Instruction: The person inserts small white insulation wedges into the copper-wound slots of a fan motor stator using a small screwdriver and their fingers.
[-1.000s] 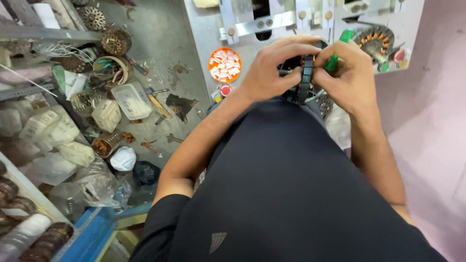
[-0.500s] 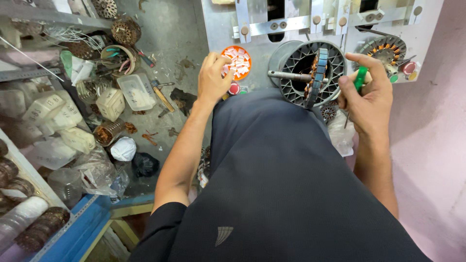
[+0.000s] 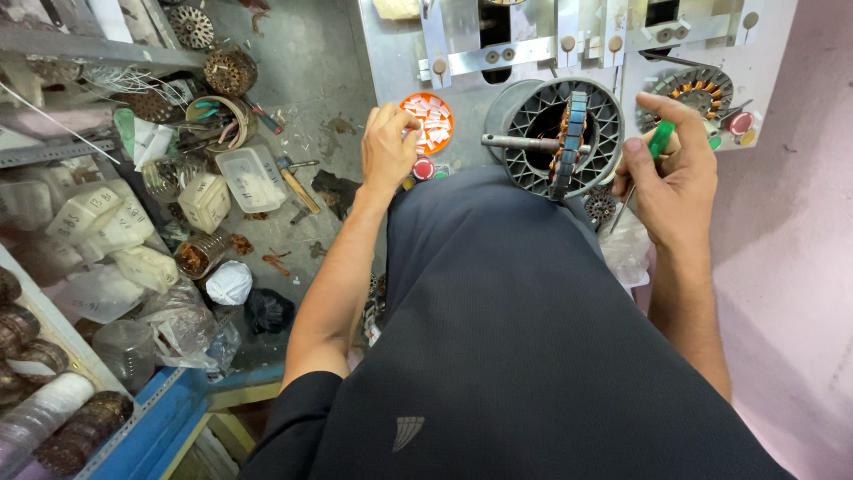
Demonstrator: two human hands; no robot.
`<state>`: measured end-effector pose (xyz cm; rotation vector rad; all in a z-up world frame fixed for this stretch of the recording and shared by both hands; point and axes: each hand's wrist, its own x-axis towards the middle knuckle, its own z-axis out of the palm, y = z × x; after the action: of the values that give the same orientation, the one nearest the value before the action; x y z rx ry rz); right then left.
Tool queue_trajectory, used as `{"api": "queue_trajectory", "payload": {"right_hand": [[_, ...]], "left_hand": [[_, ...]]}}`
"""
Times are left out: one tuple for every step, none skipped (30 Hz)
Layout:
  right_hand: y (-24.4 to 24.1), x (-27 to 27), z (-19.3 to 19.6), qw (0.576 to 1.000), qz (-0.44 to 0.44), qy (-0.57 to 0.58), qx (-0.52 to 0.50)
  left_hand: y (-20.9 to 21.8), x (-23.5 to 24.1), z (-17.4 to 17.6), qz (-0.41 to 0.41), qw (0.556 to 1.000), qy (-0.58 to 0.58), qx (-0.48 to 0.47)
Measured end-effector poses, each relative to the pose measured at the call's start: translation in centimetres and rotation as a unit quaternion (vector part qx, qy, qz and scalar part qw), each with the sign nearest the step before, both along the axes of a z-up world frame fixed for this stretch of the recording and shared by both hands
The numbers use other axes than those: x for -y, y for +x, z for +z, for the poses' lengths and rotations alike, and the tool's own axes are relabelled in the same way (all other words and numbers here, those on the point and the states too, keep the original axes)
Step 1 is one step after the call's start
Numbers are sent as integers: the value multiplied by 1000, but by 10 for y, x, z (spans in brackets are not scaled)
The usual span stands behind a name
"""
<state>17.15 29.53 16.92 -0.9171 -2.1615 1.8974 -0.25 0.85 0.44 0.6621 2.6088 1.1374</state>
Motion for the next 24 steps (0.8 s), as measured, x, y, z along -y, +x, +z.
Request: {"api": "queue_trajectory", "payload": {"right_hand": [[-1, 1, 3, 1000, -1, 2, -16], [-3, 2, 6, 1000, -1, 3, -31], [-6, 3, 10, 999, -2, 5, -48], [-9, 4, 16, 999, -2, -1, -49], [-9, 5, 23, 999, -4, -5, -51], [-10, 6, 31, 999, -6, -9, -52], [-11, 9, 38, 997, 30, 50, -48], [-11, 14, 45, 991, 66, 108, -42], [-12, 16, 51, 981, 101, 164, -35], [-13, 19, 56, 971, 114, 200, -55], [-14, 24, 60, 961, 129, 235, -74], [-16, 30, 62, 948, 144, 268, -92], [-19, 35, 63, 960, 135, 234, -73], [-22, 40, 62, 970, 126, 199, -54], [-25, 43, 63, 979, 119, 162, -37], [-27, 45, 63, 983, 108, 142, -52], [-30, 48, 62, 986, 97, 122, -68], [-32, 48, 62, 988, 86, 101, -84], [-33, 48, 62, 986, 87, 118, -84], [-32, 48, 62, 983, 89, 134, -84], [-31, 47, 61, 981, 89, 151, -83], [-30, 45, 60, 978, 97, 162, -92], [-29, 43, 58, 974, 105, 172, -100], [-28, 42, 56, 971, 113, 182, -108]], "left_hand": [[0, -1, 4, -1, 1000, 5, -8], [-1, -3, 9, -2, 1000, 10, -15], [-2, -5, 16, -2, 999, 34, -27], [-1, -7, 25, -2, 998, 58, -39], [-1, -12, 36, -4, 995, 84, -51], [-1, -16, 49, 6, 994, 109, -16], [0, -21, 62, 14, 991, 135, 20], [1, -26, 78, 21, 985, 159, 57], [3, -31, 93, -2, 983, 180, 40], [6, -37, 109, -26, 979, 200, 24], [10, -42, 125, -49, 974, 219, 9], [14, -46, 140, -75, 970, 233, 8], [19, -50, 154, -99, 964, 246, 6], [23, -55, 166, -123, 958, 258, 5], [26, -62, 175, -135, 950, 280, 24], [28, -67, 182, -147, 941, 301, 43], [28, -72, 188, -159, 932, 321, 60], [27, -76, 192, -157, 931, 324, 65], [28, -79, 195, -154, 930, 326, 73], [28, -81, 196, -152, 929, 328, 80], [28, -83, 196, -154, 930, 326, 74], [28, -85, 195, -156, 931, 323, 67], [29, -86, 194, -157, 932, 320, 63], [30, -87, 192, -164, 930, 323, 68]]}}
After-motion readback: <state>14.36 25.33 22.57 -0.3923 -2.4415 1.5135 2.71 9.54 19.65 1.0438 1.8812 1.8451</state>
